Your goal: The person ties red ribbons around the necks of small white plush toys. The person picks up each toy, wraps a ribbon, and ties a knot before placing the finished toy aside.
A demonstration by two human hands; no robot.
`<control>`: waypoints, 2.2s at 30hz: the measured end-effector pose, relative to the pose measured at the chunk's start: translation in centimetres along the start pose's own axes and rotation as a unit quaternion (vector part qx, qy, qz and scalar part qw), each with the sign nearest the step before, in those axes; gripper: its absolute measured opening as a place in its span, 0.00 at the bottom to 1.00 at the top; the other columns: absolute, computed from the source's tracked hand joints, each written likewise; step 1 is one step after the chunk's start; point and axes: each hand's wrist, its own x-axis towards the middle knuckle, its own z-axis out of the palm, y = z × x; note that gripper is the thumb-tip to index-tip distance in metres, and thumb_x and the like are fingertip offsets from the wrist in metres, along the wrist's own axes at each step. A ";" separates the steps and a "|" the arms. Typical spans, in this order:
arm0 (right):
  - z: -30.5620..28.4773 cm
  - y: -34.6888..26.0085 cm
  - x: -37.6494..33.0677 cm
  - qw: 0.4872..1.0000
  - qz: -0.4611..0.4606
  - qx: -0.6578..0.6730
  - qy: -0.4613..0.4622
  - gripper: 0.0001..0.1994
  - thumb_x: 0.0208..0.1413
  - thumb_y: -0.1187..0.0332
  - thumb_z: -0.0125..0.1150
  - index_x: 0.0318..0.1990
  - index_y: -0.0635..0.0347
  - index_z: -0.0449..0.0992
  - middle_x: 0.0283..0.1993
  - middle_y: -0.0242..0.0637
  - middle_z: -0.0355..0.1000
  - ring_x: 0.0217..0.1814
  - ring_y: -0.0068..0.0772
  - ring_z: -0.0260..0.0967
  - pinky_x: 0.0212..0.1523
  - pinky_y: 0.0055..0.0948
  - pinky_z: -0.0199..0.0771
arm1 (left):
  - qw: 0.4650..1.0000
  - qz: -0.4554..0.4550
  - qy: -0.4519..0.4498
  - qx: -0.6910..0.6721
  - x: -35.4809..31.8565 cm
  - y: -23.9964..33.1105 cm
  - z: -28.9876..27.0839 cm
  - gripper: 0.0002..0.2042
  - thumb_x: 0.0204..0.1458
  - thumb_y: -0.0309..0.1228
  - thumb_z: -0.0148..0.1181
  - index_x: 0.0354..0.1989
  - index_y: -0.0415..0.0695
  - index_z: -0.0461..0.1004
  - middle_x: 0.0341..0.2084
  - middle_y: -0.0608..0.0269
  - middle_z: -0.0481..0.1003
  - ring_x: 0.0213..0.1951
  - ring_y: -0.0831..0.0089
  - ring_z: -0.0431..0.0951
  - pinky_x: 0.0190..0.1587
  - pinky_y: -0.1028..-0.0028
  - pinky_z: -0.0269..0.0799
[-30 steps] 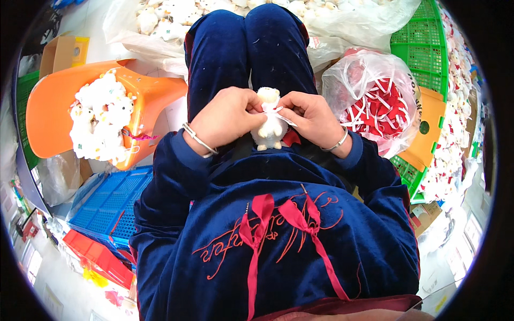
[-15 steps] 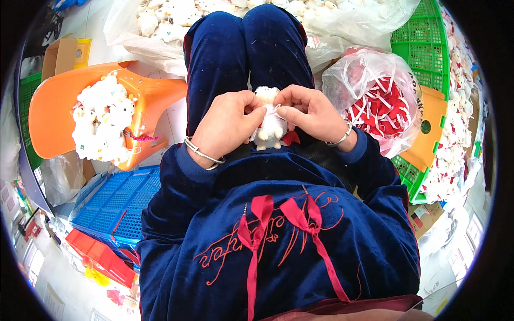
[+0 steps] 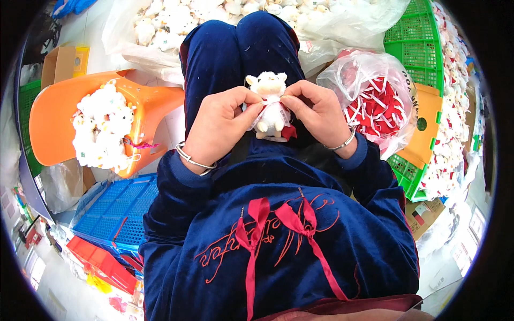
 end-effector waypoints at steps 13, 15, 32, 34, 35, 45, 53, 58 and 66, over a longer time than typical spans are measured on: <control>0.9 -0.4 -0.8 0.975 0.183 0.110 -0.053 0.06 0.68 0.70 0.55 0.39 0.64 0.71 0.26 0.33 0.73 0.20 0.20 0.74 0.18 0.20 0.70 | 0.971 -0.121 -0.006 -0.208 -0.2 -2.8 2.1 0.08 0.66 0.31 0.56 0.40 0.38 0.77 0.29 0.65 0.80 0.27 0.80 0.81 0.29 0.83 0.75; 1.2 -0.4 -0.9 0.975 0.184 0.116 -0.041 0.06 0.68 0.70 0.54 0.39 0.64 0.71 0.27 0.34 0.74 0.20 0.21 0.74 0.18 0.21 0.71 | 0.964 -0.123 0.001 -0.234 -0.4 -2.9 2.3 0.09 0.67 0.32 0.56 0.39 0.38 0.77 0.28 0.64 0.80 0.28 0.79 0.82 0.30 0.82 0.75; 4.4 2.5 -0.8 0.993 0.084 0.071 0.036 0.10 0.68 0.67 0.59 0.38 0.65 0.75 0.27 0.32 0.75 0.24 0.19 0.74 0.25 0.21 0.71 | 0.954 -0.040 0.042 -0.294 -0.3 -6.7 4.0 0.11 0.68 0.34 0.56 0.39 0.38 0.75 0.25 0.65 0.79 0.23 0.82 0.77 0.26 0.82 0.73; 4.5 2.3 -0.7 0.997 0.069 0.017 0.043 0.10 0.68 0.67 0.59 0.38 0.65 0.74 0.26 0.31 0.75 0.23 0.19 0.73 0.25 0.22 0.71 | 0.947 -0.044 0.032 -0.316 -0.3 -6.7 3.8 0.12 0.67 0.33 0.58 0.37 0.35 0.76 0.25 0.65 0.78 0.24 0.83 0.77 0.26 0.81 0.73; 4.4 2.2 -0.6 0.997 0.062 -0.008 0.044 0.10 0.68 0.67 0.59 0.37 0.66 0.74 0.25 0.31 0.74 0.23 0.19 0.73 0.25 0.22 0.71 | 0.957 -0.037 0.027 -0.287 -0.3 -6.6 3.8 0.12 0.66 0.33 0.58 0.37 0.35 0.76 0.26 0.65 0.79 0.24 0.83 0.77 0.26 0.80 0.73; 3.7 0.4 -0.6 0.983 0.164 0.088 -0.011 0.06 0.66 0.71 0.59 0.37 0.65 0.72 0.24 0.34 0.74 0.20 0.20 0.74 0.20 0.20 0.70 | 0.990 -0.041 -0.032 -0.134 0.5 -6.3 1.8 0.07 0.63 0.30 0.62 0.38 0.37 0.76 0.23 0.68 0.76 0.20 0.84 0.73 0.23 0.82 0.66; 5.2 0.1 0.5 0.990 0.123 0.064 -0.021 0.05 0.66 0.73 0.59 0.38 0.66 0.72 0.28 0.35 0.76 0.23 0.21 0.76 0.22 0.20 0.72 | 0.977 -0.081 -0.172 0.095 3.0 -1.5 -2.9 0.08 0.56 0.29 0.61 0.31 0.35 0.78 0.18 0.59 0.77 0.17 0.74 0.78 0.20 0.73 0.72; 5.2 -0.3 1.6 0.992 0.114 0.022 -0.051 0.05 0.66 0.73 0.59 0.38 0.65 0.73 0.29 0.34 0.76 0.24 0.21 0.77 0.23 0.19 0.72 | 0.975 -0.175 -0.138 -0.020 3.5 -2.6 -4.1 0.08 0.59 0.29 0.61 0.35 0.36 0.77 0.21 0.61 0.78 0.19 0.78 0.78 0.19 0.78 0.67; 3.5 -3.5 7.4 0.996 -0.045 -0.067 -0.025 0.06 0.63 0.74 0.60 0.35 0.67 0.72 0.24 0.43 0.77 0.21 0.30 0.78 0.22 0.29 0.74 | 0.986 -0.096 -0.011 -0.138 4.0 -0.4 -6.1 0.09 0.63 0.33 0.61 0.42 0.41 0.75 0.31 0.65 0.80 0.27 0.82 0.83 0.18 0.86 0.60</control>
